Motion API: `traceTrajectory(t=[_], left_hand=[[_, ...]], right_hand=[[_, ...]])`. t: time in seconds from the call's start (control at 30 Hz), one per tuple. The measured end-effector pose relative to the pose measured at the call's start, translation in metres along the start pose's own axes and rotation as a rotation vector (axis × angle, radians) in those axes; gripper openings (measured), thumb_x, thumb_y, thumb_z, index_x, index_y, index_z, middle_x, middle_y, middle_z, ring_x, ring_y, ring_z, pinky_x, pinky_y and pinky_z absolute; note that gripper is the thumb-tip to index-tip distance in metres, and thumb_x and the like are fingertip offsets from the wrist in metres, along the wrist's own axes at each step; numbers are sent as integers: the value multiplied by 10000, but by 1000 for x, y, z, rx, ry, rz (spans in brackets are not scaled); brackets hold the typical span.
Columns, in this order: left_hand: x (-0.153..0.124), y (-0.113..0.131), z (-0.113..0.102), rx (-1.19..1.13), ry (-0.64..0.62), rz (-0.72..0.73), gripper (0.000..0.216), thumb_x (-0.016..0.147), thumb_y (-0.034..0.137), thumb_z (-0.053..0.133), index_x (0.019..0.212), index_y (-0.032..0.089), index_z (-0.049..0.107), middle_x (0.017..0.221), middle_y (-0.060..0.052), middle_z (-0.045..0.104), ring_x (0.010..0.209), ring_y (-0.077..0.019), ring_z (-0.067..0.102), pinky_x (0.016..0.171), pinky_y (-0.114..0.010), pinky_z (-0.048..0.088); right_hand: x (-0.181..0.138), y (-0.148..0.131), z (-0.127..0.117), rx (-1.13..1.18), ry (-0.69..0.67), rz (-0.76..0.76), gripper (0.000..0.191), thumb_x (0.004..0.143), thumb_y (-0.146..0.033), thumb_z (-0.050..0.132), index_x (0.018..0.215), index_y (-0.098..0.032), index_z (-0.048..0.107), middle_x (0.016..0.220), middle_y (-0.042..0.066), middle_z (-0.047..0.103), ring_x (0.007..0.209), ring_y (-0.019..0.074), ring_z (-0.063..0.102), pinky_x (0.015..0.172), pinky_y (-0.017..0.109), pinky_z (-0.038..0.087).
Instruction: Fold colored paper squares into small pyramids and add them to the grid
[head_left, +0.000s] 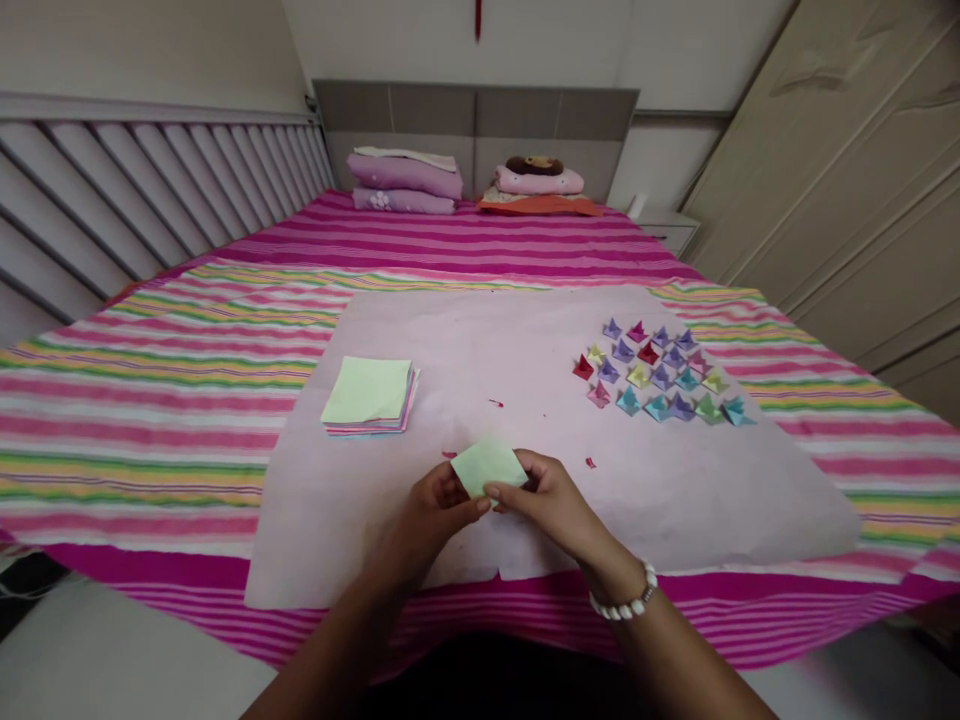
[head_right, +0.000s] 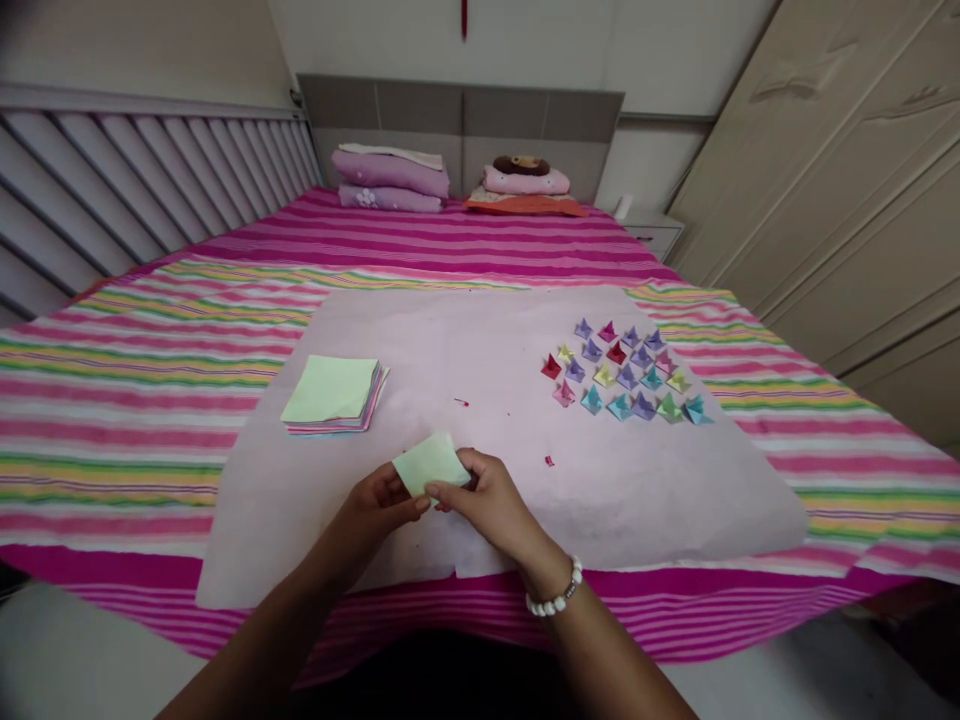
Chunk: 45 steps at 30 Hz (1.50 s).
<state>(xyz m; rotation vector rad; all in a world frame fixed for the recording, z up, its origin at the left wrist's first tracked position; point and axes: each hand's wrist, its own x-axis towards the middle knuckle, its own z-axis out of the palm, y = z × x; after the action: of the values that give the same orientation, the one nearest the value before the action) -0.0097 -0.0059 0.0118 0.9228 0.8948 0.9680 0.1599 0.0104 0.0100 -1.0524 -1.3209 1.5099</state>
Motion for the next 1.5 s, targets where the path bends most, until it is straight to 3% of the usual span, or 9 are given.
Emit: traceTrajectory(t=[0.1,0.17,0.33,0.4,0.5,0.63,0.87,1.2,1.5], left_hand=[[0,-2,2,-1,61,21,432,656,232,797,1043,151,624,950,-71,736,877,-188,659,828,-317,480],[0,-1,3,1,67,31,430,654,238,800,1042,156,634,973,-66,734,912,-193,656,850,-317,480],[1,5,3,13,139,65,477,637,253,813,1076,169,647,906,-39,733,819,-171,657,751,-274,500],[2,7,4,2,181,75,460,640,270,810,1057,162,649,853,-33,730,752,-156,652,707,-264,503],[3,8,6,10,201,89,478,641,284,805,1066,154,631,858,-35,718,733,-149,650,684,-259,508],[-1,9,7,49,224,217,779,601,212,827,1289,230,463,981,-22,670,810,-154,660,713,-264,522],[-9,17,-5,250,74,300,330,744,217,737,1051,226,618,1323,-89,553,1120,-232,591,921,-335,483],[-12,26,-4,605,94,606,248,770,181,707,1000,263,660,1448,-60,408,1353,-274,367,1111,-442,316],[-12,26,0,712,93,584,226,786,198,685,999,267,713,1448,-68,428,1328,-292,409,1063,-441,374]], right_hand=[[-2,-2,4,81,71,-105,316,660,-316,803,924,-207,666,799,-5,665,717,147,616,625,257,493],[-5,-3,6,112,113,-160,503,669,-279,797,1137,-245,614,853,-7,661,769,148,620,646,253,490],[-10,-4,10,87,127,-169,737,710,-228,765,1369,-267,436,693,-68,552,614,100,545,544,213,418],[-10,-2,12,127,135,-159,702,680,-229,788,1315,-260,491,722,-57,580,637,105,560,561,215,429],[-7,5,13,201,130,-97,413,648,-285,813,1021,-207,654,759,-13,647,655,125,590,580,232,454],[-8,11,10,215,182,-37,253,640,-339,817,696,-169,639,602,-25,614,528,96,525,510,210,409],[-15,-1,7,106,231,-73,234,642,-329,810,683,-171,642,583,-43,560,477,72,438,457,201,359],[-16,-4,10,-52,243,-235,126,707,-282,758,704,-194,668,696,8,617,665,155,537,607,262,429],[-18,-7,13,-76,206,-253,97,735,-253,729,706,-194,658,697,9,612,675,160,548,631,272,431]])
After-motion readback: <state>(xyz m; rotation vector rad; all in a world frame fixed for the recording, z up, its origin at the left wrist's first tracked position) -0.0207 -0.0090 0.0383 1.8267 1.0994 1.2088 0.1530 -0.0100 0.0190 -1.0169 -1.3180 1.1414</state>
